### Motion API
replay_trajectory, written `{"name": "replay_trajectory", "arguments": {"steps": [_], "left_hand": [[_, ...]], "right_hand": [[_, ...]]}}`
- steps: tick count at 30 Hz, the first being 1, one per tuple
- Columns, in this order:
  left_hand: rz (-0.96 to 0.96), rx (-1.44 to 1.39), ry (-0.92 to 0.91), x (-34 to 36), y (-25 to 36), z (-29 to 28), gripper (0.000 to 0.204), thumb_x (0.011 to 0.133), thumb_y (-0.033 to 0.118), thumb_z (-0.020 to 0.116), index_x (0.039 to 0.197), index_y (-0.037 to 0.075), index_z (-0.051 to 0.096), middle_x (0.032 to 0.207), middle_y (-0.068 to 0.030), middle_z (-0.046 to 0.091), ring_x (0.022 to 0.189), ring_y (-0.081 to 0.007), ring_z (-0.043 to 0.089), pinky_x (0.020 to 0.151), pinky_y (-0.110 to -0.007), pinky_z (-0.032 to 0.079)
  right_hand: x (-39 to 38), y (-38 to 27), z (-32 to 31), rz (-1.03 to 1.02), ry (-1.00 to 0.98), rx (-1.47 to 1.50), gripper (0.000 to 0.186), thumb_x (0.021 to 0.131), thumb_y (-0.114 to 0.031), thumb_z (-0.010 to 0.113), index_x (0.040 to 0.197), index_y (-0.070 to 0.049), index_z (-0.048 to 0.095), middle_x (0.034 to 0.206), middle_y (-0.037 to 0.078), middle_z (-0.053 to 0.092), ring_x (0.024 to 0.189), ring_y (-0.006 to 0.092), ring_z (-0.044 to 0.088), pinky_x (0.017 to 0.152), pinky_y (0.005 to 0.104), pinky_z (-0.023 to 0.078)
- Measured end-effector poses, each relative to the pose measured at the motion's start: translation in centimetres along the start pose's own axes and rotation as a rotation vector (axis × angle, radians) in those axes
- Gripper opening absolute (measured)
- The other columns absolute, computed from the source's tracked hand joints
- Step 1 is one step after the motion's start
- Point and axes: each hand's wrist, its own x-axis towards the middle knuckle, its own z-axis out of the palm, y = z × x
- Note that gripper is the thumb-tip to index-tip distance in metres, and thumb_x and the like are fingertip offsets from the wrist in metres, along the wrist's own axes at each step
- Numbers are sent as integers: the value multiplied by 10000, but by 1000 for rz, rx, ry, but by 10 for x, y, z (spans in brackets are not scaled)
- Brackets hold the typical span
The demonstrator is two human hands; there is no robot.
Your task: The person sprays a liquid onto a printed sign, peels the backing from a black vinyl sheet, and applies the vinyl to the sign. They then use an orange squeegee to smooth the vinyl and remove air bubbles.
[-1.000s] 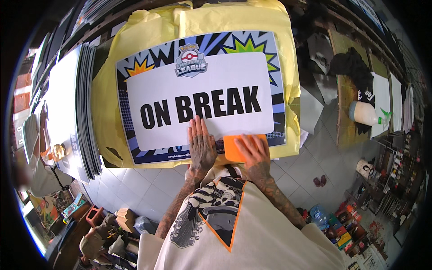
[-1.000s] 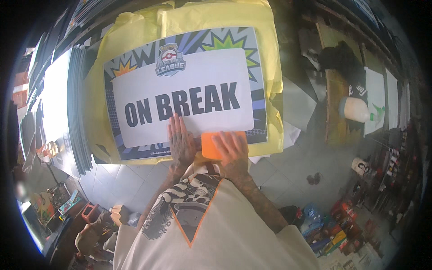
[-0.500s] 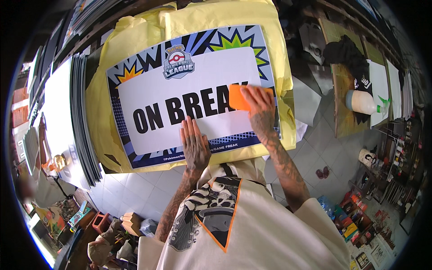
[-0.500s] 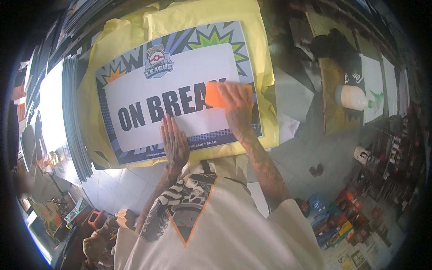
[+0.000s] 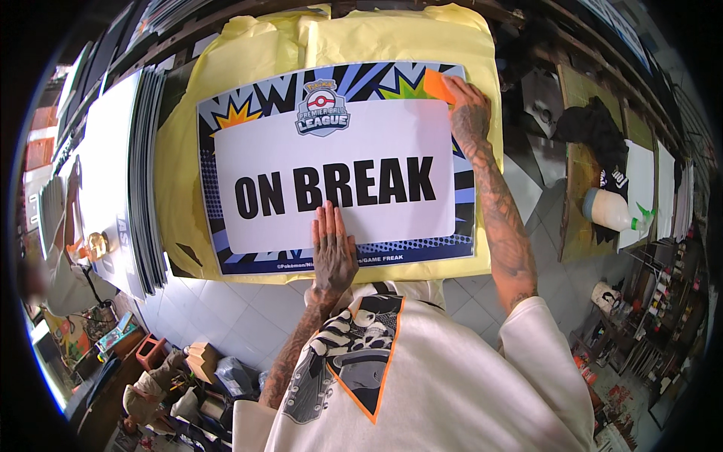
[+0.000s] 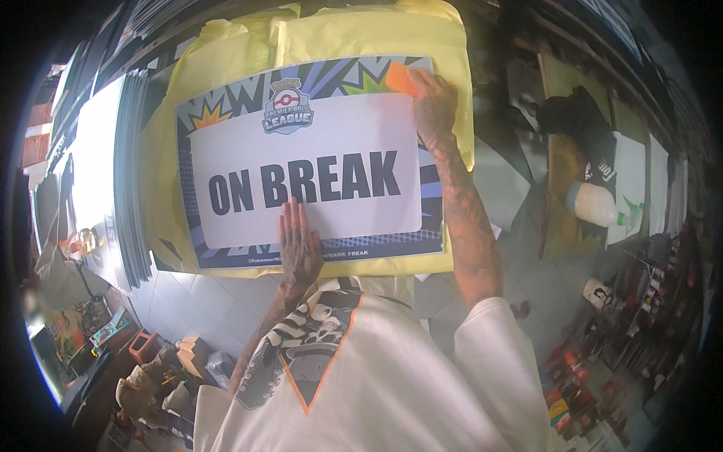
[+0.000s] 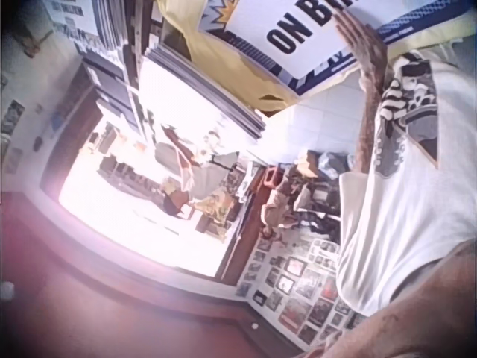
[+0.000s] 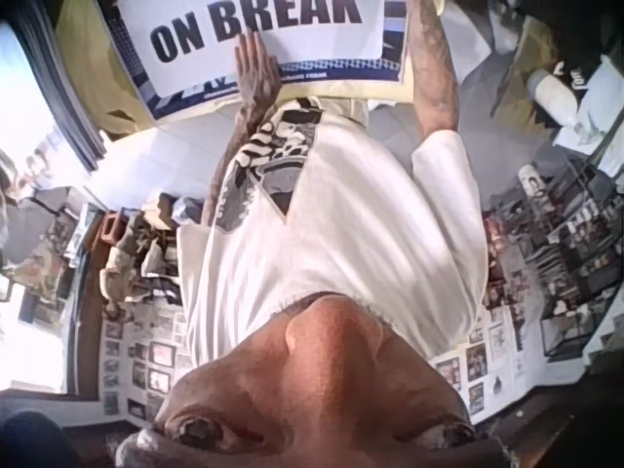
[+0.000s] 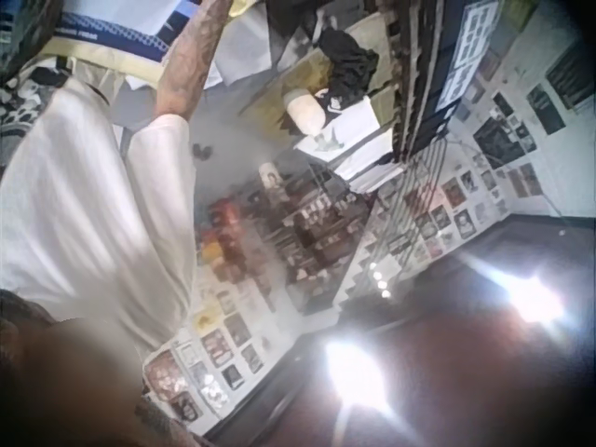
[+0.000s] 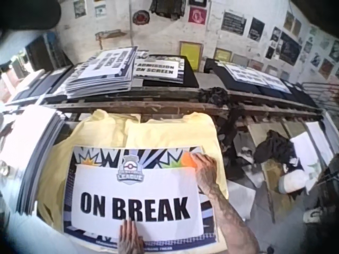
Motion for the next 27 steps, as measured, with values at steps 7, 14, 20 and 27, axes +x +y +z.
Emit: {"name": "replay_trajectory", "arguments": {"steps": [7, 14, 20, 27], "left_hand": [[-9, -19, -38, 2, 1, -2, 608, 1019, 110, 413, 1562, -100, 238, 1650, -283, 224, 1552, -435, 184, 1259, -553, 157], [-16, -32, -4, -1, 0, 3, 617, 1001, 99, 426, 1558, -98, 249, 1646, -284, 235, 1544, -447, 200, 1256, -555, 168], [13, 2, 45, -2, -4, 5, 584, 1033, 144, 438, 1534, -121, 299, 1628, -300, 276, 1536, -428, 249, 1258, -523, 192], [12, -36, 29, -3, -4, 5, 621, 1009, 106, 455, 1546, -126, 244, 1628, -333, 227, 1535, -477, 199, 1252, -558, 178]], "right_hand": [[38, 31, 9, 28, 22, -113, 658, 768, 57, 666, 1381, -181, 649, 1393, 31, 643, 1242, 247, 590, 1036, 404, 437], [-49, -45, -45, -81, 84, -54, 641, 759, 55, 713, 1366, -145, 658, 1389, 97, 633, 1151, 319, 595, 989, 415, 461], [-216, -165, -69, -125, -225, 147, 603, 794, 3, 608, 1384, -123, 615, 1326, 97, 591, 1184, 340, 532, 1035, 515, 427], [-218, -168, -52, -258, -232, 61, 515, 829, -73, 624, 1342, -116, 640, 1345, 95, 573, 1202, 326, 509, 1002, 495, 436]]}}
